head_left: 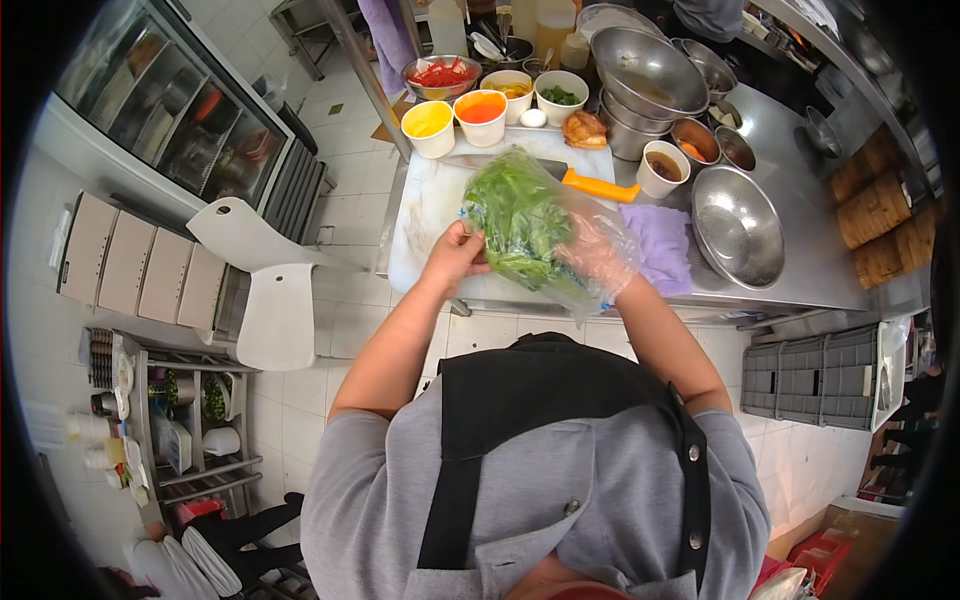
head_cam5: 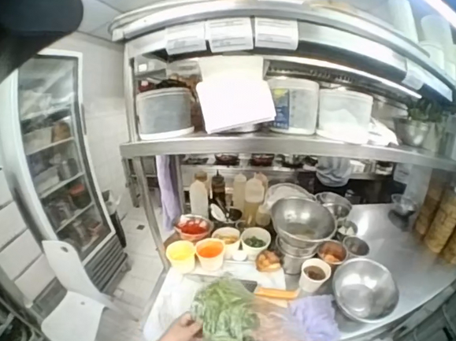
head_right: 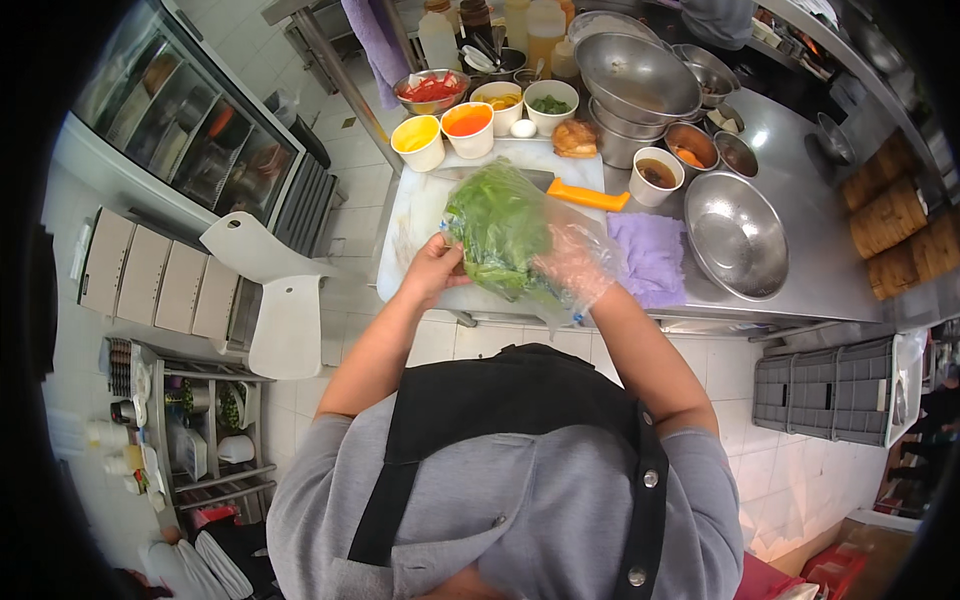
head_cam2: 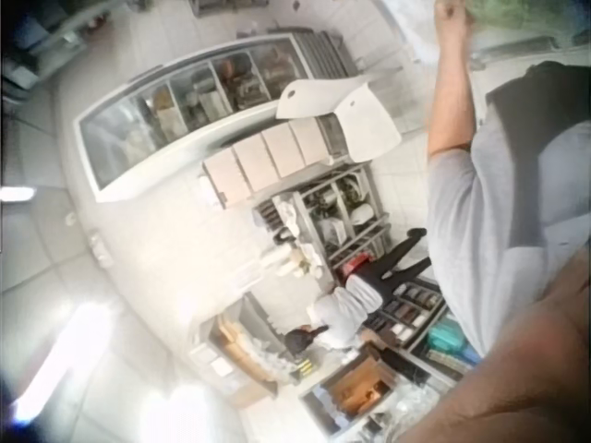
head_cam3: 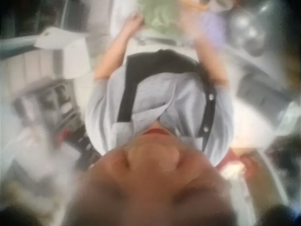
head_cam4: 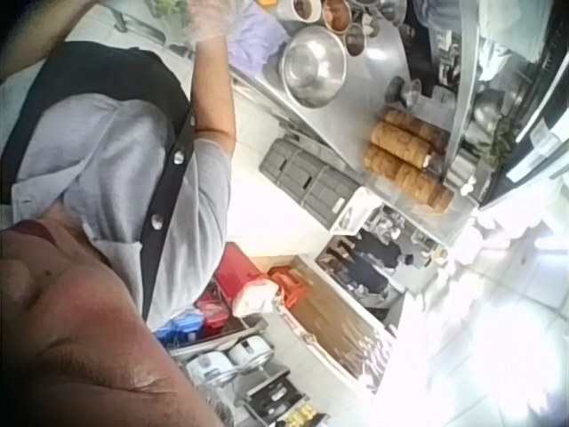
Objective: The person removes leafy greens from a plastic bag, cuts them with a knife on a cutting board, and transfers them to a metal bowl. They then add red garnish, liquid from a small container, and a scoop of paste from a jar into a separate metal bowl before wiping the counter and checking order tickets.
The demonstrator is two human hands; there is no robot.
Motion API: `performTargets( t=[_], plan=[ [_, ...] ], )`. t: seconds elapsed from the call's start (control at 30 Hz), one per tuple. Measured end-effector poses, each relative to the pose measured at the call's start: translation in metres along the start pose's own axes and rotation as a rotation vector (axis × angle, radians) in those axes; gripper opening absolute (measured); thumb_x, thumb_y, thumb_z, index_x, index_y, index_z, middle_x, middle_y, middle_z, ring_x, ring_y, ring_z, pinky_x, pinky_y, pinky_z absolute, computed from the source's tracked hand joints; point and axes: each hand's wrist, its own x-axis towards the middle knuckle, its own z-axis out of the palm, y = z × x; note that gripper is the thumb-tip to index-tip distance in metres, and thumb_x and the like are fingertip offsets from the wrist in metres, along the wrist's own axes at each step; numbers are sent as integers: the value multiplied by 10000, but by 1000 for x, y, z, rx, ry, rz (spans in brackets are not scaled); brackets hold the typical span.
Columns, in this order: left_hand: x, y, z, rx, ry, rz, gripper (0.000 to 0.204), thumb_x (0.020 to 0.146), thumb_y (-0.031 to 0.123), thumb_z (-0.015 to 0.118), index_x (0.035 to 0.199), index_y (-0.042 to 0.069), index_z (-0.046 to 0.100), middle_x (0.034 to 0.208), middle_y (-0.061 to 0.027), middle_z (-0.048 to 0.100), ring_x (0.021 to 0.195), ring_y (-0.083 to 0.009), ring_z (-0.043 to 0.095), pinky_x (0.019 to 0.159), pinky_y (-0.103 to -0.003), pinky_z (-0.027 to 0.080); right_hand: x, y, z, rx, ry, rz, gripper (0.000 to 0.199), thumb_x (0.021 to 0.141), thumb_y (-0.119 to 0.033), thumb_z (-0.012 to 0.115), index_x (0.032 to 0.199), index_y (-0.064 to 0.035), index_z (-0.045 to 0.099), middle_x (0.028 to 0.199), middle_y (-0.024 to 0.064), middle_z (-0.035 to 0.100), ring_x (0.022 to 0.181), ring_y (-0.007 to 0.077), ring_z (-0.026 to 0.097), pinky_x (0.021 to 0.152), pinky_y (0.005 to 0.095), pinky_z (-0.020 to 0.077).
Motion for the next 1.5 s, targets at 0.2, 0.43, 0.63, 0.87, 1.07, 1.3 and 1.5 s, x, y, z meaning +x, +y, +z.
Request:
performTargets(
  t=[0.2, 0.43, 0.63, 0.87, 1.07, 1.3, 1.5],
  plan=[
    [-3, -6, 12, -31, -5, -33, 257, 919, 125, 520, 1171, 106, 474, 1026, -57, 616, 897, -171, 631, 781, -335, 545, 6, 13, -27, 292, -179, -221, 804, 753, -375, 710, 1408, -79, 351, 1450, 198, 315, 1350, 350, 284, 1104, 424, 259],
    [-14, -5, 33, 22, -16, 28, 491, 833, 64, 606, 1269, 98, 384, 1097, -65, 569, 916, -170, 622, 773, -329, 554, 4, -24, -16, -160, 94, -74, 851, 684, -428, 739, 1376, -66, 400, 1355, 212, 432, 1289, 330, 386, 1065, 412, 322],
    [-21, -1, 32, 75, -46, -37, 510, 830, 58, 612, 1263, 42, 344, 1025, -101, 567, 821, -173, 631, 684, -314, 578, 16, -23, -25, 245, 40, 34, 652, 669, -486, 721, 1117, -22, 618, 1098, 223, 616, 1057, 316, 586, 927, 413, 436],
    [-23, 13, 51, -18, 13, -87, 369, 834, 22, 578, 1175, -14, 440, 997, -137, 598, 780, -185, 645, 669, -320, 586, 10, -69, -35, -107, -93, 14, 802, 625, -535, 725, 1186, 12, 551, 1179, 235, 572, 1092, 343, 560, 935, 410, 438],
    [-16, 0, 31, -460, -219, -119, 409, 845, 143, 652, 1177, 2, 460, 1063, -132, 589, 935, -217, 613, 816, -365, 525, 9, -63, -27, -341, -103, 32, 998, 537, -483, 793, 1339, -45, 393, 1272, 256, 487, 1145, 377, 521, 935, 427, 451],
    [-29, -15, 42, -27, -92, 77, 537, 862, 252, 672, 1220, -1, 362, 1040, -126, 574, 882, -187, 591, 776, -301, 515, 22, -49, -46, -218, -326, 47, 1010, 536, -352, 807, 1404, -128, 341, 1309, 219, 475, 1180, 352, 505, 973, 399, 430],
    [-26, -10, 50, -364, 118, -90, 377, 900, 278, 635, 1102, 54, 407, 937, -87, 554, 835, -174, 570, 768, -315, 516, 20, -37, -37, -130, -263, 24, 966, 553, -323, 807, 1387, -129, 363, 1321, 208, 477, 1213, 349, 475, 1005, 390, 396]
  ],
)
